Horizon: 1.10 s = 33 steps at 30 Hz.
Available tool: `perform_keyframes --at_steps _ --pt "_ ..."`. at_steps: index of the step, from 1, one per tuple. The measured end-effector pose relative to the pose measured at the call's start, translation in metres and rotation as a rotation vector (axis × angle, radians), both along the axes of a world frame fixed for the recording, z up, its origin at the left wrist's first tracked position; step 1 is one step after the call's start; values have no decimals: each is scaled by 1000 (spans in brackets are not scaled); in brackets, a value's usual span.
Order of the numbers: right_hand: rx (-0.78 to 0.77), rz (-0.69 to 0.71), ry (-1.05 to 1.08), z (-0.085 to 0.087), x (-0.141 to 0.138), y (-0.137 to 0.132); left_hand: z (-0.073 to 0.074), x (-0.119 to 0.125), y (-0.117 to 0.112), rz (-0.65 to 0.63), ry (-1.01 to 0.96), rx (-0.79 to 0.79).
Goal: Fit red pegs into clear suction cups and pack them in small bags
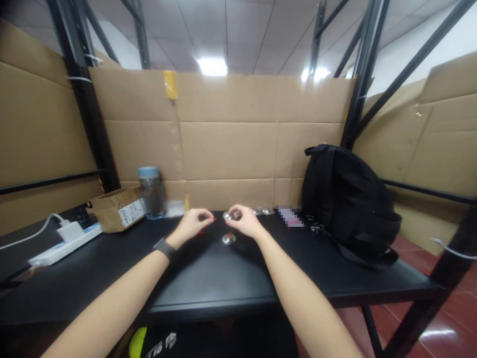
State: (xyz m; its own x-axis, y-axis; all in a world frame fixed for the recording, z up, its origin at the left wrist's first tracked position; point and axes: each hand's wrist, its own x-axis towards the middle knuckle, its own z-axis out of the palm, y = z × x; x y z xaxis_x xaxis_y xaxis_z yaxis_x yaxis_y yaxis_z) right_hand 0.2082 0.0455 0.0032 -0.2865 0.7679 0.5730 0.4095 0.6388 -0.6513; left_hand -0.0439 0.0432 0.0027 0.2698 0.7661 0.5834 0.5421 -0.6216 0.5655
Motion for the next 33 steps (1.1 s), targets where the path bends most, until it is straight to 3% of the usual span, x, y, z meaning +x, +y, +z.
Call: perform_keyframes --at_steps 5,11,19,24,33 --pt "22 26 157 2 -23 -14 0 16 -6 -34 -229 -125" --pt "34 112 252 3 -29 -15 -4 27 -5 -203 -477 -174" --pt "-10 155 333 4 -32 -18 -9 28 2 -120 -379 -106" --pt "-20 184 329 3 -37 -21 -18 28 11 -143 -362 11" --pt "-40 212 347 -5 -38 -15 -22 30 13 -187 -344 52"
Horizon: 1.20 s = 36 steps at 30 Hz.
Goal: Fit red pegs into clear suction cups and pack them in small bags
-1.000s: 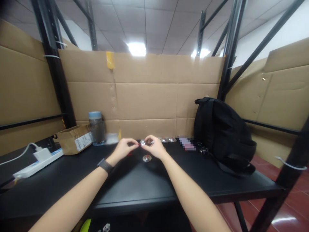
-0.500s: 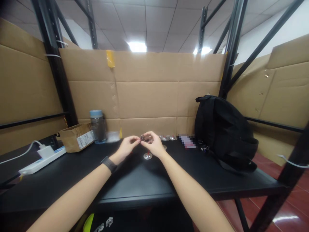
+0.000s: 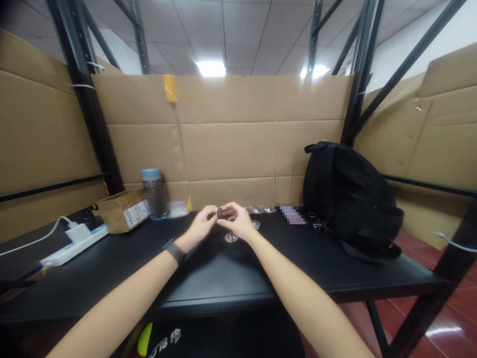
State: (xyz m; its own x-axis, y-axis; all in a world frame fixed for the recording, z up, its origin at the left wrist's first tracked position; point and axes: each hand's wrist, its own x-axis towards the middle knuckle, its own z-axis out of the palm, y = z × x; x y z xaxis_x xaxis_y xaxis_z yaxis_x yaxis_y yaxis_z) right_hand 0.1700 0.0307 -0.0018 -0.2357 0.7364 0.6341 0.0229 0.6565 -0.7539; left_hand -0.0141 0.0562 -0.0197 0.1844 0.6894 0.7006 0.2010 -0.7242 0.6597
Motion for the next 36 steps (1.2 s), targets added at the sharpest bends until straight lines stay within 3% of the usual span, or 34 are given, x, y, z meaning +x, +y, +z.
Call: perform_keyframes --at_steps 3,6,11,22,27,36 --pt "-51 30 33 -3 0 4 2 0 -5 48 41 33" --pt "-63 59 34 -6 1 8 6 1 -11 200 103 65" --pt "-58 -6 -100 -4 7 13 12 1 -21 347 191 102" --pt "75 -119 -239 -3 9 13 26 1 -38 296 277 158" --pt "130 -187 -348 -6 11 15 25 1 -36 268 251 160" --pt "157 -197 -414 -12 14 17 16 -1 -33 253 534 139"
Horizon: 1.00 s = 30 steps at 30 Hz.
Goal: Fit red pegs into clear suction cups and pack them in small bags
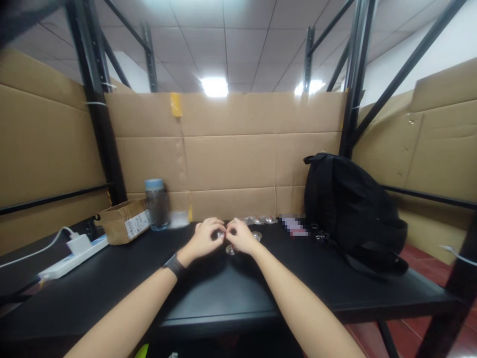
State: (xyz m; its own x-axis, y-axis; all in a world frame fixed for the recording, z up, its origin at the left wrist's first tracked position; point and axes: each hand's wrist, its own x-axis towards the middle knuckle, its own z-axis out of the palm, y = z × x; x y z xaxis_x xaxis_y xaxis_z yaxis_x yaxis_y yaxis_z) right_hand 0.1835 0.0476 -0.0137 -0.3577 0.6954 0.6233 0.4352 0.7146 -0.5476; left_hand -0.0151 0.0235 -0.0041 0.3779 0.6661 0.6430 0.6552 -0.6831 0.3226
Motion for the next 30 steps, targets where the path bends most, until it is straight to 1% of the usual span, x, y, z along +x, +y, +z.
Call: perform_keyframes --at_steps 3,5,8,10,15,19,21,24,30 --pt "-28 19 29 2 -1 -2 -3 -1 4 7 43 -27" --pt "-34 28 37 4 -2 -3 -5 -1 6 3 33 -44" --pt "-22 25 3 5 -3 -5 -5 -2 7 -36 39 -50" --pt "-25 5 -62 4 -2 -6 -4 -3 7 -50 61 -38" --pt "-109 -78 -346 3 6 -11 0 -9 6 3 94 -48" --pt "-155 -136 -516 6 13 -15 2 -13 5 -18 40 -69" --pt "-153 -190 -536 8 15 -16 2 -13 5 -21 21 -77" --pt "-146 -232 -522 10 16 -15 1 -14 7 25 35 -68" --pt "-163 -163 -482 7 19 -12 2 -15 8 96 41 -44"
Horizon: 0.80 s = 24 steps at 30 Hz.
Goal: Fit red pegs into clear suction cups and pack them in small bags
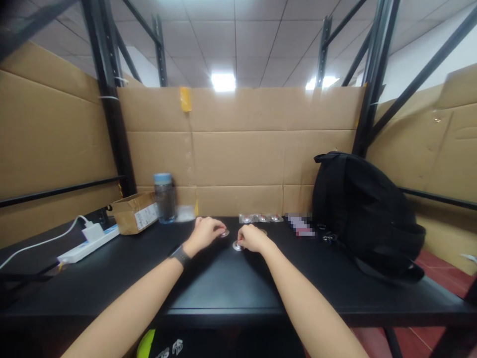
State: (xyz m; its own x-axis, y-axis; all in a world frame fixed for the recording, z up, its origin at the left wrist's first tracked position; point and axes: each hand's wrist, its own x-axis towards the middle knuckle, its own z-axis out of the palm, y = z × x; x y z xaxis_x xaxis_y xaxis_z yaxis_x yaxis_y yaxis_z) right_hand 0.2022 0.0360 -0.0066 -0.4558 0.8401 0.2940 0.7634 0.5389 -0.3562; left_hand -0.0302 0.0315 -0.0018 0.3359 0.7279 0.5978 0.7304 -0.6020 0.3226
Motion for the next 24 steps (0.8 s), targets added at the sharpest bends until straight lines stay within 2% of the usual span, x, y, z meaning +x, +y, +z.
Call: perform_keyframes --at_steps 3,7,10,14,19,24 --pt "10 40 72 2 -3 0 2 1 -1 18 -56 -40" --pt "24 138 362 7 -12 0 0 4 5 10 -272 -130" --pt "-12 166 593 5 -20 2 -5 8 11 -61 -450 -215" --pt "-127 161 797 -1 -28 3 -9 12 15 -175 -591 -301" --pt "-219 170 902 -2 -31 -1 -11 16 15 -239 -674 -352" --pt "-375 196 921 2 -29 -7 -14 14 17 -267 -645 -384"
